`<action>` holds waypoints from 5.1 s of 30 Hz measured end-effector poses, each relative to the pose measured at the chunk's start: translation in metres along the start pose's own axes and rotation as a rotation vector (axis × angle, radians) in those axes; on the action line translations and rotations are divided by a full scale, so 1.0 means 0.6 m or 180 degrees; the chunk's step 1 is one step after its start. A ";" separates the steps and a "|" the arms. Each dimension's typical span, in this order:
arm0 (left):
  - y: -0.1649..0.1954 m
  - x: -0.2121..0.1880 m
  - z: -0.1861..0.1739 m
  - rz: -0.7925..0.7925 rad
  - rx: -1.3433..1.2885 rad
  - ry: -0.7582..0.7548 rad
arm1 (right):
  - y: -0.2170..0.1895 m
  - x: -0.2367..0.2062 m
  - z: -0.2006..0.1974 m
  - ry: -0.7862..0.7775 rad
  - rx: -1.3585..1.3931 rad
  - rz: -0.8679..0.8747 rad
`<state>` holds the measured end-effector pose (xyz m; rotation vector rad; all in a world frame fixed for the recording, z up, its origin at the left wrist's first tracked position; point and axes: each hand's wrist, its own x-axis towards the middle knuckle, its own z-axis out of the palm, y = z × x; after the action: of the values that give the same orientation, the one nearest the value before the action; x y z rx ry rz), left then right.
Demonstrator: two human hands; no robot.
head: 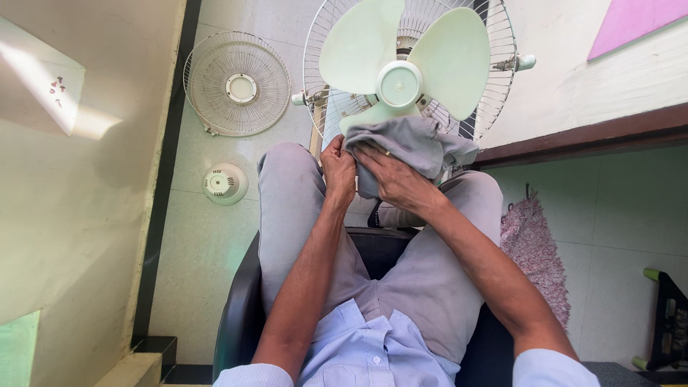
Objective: The person sits with an electric table fan on their lap, removes the front grille and blade assembly, wipes the blades with a cloth, and scrubs the fan's rear housing cover with a toothbrush.
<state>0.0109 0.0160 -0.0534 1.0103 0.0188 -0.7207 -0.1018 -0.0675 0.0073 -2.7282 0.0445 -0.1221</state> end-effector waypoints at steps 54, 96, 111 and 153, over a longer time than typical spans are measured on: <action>-0.030 -0.010 0.009 -0.0129 -0.0098 -0.0062 | 0.018 -0.029 -0.025 0.0789 -0.1334 0.1014; -0.025 -0.011 0.003 0.0292 0.0518 0.0107 | 0.035 0.044 0.044 0.0815 -0.0447 0.0290; -0.047 -0.011 -0.001 -0.0251 -0.0064 0.0012 | 0.058 -0.103 -0.035 0.0588 -0.1061 -0.0422; -0.066 0.008 -0.022 0.0022 0.0310 0.0269 | 0.139 0.037 -0.134 0.1461 -0.1819 0.0403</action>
<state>-0.0032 0.0105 -0.0924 1.1330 0.0541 -0.6774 -0.0885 -0.1770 0.0493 -3.1795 0.4424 -0.8074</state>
